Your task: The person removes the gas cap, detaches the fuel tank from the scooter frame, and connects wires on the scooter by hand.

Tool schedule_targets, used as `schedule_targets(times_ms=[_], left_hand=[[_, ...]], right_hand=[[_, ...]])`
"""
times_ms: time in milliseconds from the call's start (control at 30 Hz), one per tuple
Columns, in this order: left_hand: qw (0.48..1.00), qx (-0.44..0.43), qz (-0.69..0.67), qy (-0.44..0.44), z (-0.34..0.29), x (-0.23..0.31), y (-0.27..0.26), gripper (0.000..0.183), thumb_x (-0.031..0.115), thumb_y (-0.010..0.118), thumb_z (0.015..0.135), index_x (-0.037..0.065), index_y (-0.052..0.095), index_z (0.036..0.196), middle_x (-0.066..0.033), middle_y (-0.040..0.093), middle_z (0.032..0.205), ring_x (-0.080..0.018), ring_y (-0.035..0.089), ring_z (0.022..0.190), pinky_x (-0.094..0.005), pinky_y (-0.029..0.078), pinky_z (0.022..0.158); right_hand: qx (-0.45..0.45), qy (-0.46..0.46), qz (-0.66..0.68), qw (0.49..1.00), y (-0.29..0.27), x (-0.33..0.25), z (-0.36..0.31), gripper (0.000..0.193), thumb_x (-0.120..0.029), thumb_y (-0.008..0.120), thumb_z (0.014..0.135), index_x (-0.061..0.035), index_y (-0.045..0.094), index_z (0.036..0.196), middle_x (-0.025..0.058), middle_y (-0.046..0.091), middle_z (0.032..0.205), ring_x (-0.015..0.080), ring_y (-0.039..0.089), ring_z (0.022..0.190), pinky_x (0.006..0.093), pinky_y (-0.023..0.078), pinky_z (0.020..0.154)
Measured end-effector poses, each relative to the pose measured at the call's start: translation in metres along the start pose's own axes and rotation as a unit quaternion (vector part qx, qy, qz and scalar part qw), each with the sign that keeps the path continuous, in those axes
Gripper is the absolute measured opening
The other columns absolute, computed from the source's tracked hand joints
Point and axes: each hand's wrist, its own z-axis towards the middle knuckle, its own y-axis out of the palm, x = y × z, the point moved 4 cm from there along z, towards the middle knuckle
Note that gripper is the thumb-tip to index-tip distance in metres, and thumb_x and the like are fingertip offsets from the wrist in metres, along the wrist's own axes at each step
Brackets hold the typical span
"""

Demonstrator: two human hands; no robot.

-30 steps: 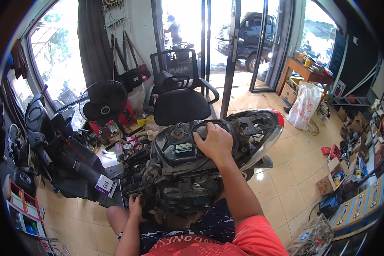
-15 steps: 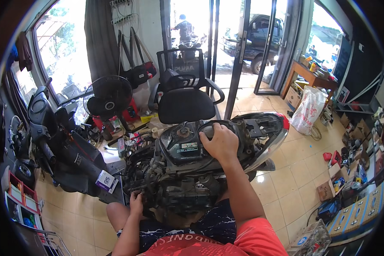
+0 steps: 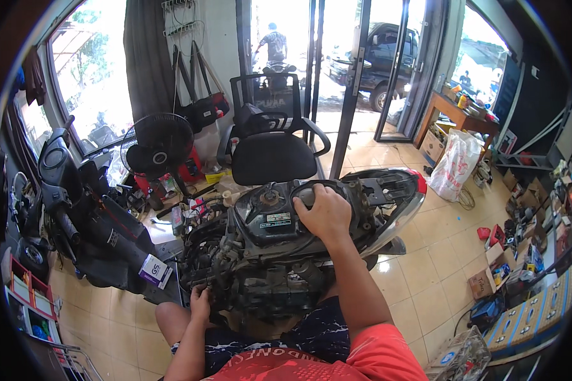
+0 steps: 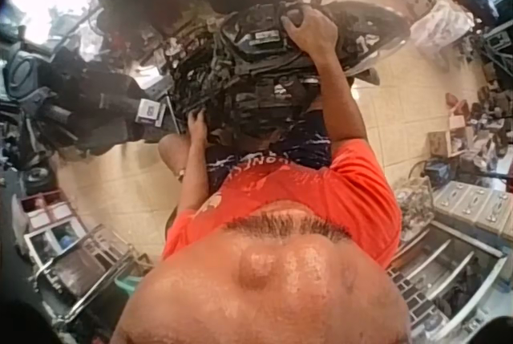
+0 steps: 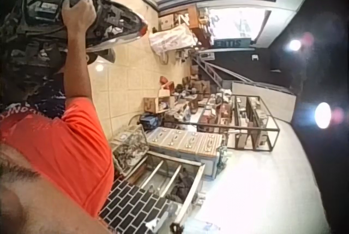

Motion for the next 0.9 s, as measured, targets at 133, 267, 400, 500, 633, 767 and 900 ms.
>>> schedule_targets(times_ms=[133,267,400,500,633,767,900], left_hand=[[1.0,-0.009,0.015,-0.002,0.0,0.004,0.002,0.02,0.015,0.058,0.099,0.004,0.056,0.115,-0.0037,0.06,0.091,-0.0121,0.059,0.075,-0.0272,0.05,0.067],[1.0,-0.011,0.022,-0.001,0.002,-0.002,-0.005,0.021,0.015,0.057,0.098,0.004,0.056,0.116,-0.0038,0.06,0.092,-0.0124,0.058,0.076,-0.0274,0.05,0.067],[1.0,-0.009,0.027,-0.002,0.003,-0.003,-0.004,0.021,0.015,0.056,0.098,0.005,0.057,0.116,-0.0038,0.06,0.093,-0.0126,0.059,0.076,-0.0278,0.05,0.067],[1.0,-0.007,0.031,0.004,0.003,-0.001,-0.003,0.02,0.015,0.056,0.097,0.005,0.057,0.114,-0.0035,0.061,0.093,-0.0123,0.059,0.076,-0.0276,0.05,0.067],[0.999,-0.012,0.029,0.011,0.003,-0.003,-0.003,0.017,0.015,0.056,0.098,0.007,0.057,0.112,-0.0029,0.061,0.093,-0.0118,0.059,0.076,-0.0271,0.05,0.066],[0.999,-0.015,0.03,0.006,0.005,-0.004,-0.005,0.017,0.015,0.056,0.098,0.006,0.056,0.112,-0.0028,0.061,0.093,-0.0118,0.058,0.076,-0.0271,0.05,0.066],[1.0,-0.019,0.022,0.006,0.005,-0.004,-0.005,0.017,0.015,0.056,0.098,0.006,0.056,0.112,-0.0029,0.061,0.093,-0.0118,0.058,0.076,-0.0272,0.049,0.066]], right_hand=[[0.005,0.012,-0.013,1.0,-0.003,0.003,0.0,0.049,-0.049,0.069,0.084,-0.0037,0.068,0.101,0.0148,0.07,0.096,0.0342,0.069,0.092,0.0446,0.055,0.079],[0.003,-0.002,-0.012,1.0,0.002,0.0,0.0,0.05,-0.05,0.068,0.084,-0.0033,0.067,0.102,0.0154,0.07,0.097,0.0342,0.069,0.093,0.0446,0.055,0.08],[-0.007,-0.002,-0.01,1.0,0.002,0.003,0.0,0.051,-0.051,0.067,0.085,-0.0031,0.067,0.102,0.0151,0.07,0.097,0.0338,0.069,0.093,0.0445,0.055,0.08],[-0.008,-0.001,-0.009,1.0,0.002,0.004,0.0,0.051,-0.051,0.067,0.085,-0.0029,0.067,0.102,0.0148,0.07,0.097,0.0337,0.069,0.093,0.0444,0.055,0.08],[-0.006,-0.001,-0.011,1.0,0.002,0.005,0.0,0.051,-0.051,0.067,0.085,-0.0026,0.067,0.103,0.0145,0.07,0.097,0.0334,0.069,0.094,0.0442,0.055,0.08],[-0.015,0.001,-0.011,1.0,0.002,0.003,0.0,0.051,-0.051,0.067,0.085,-0.0027,0.067,0.102,0.0145,0.07,0.097,0.0333,0.069,0.094,0.044,0.055,0.081],[-0.018,0.006,-0.012,1.0,0.002,0.003,0.001,0.051,-0.051,0.067,0.085,-0.0027,0.067,0.103,0.0142,0.07,0.098,0.0332,0.069,0.094,0.0437,0.055,0.081]])
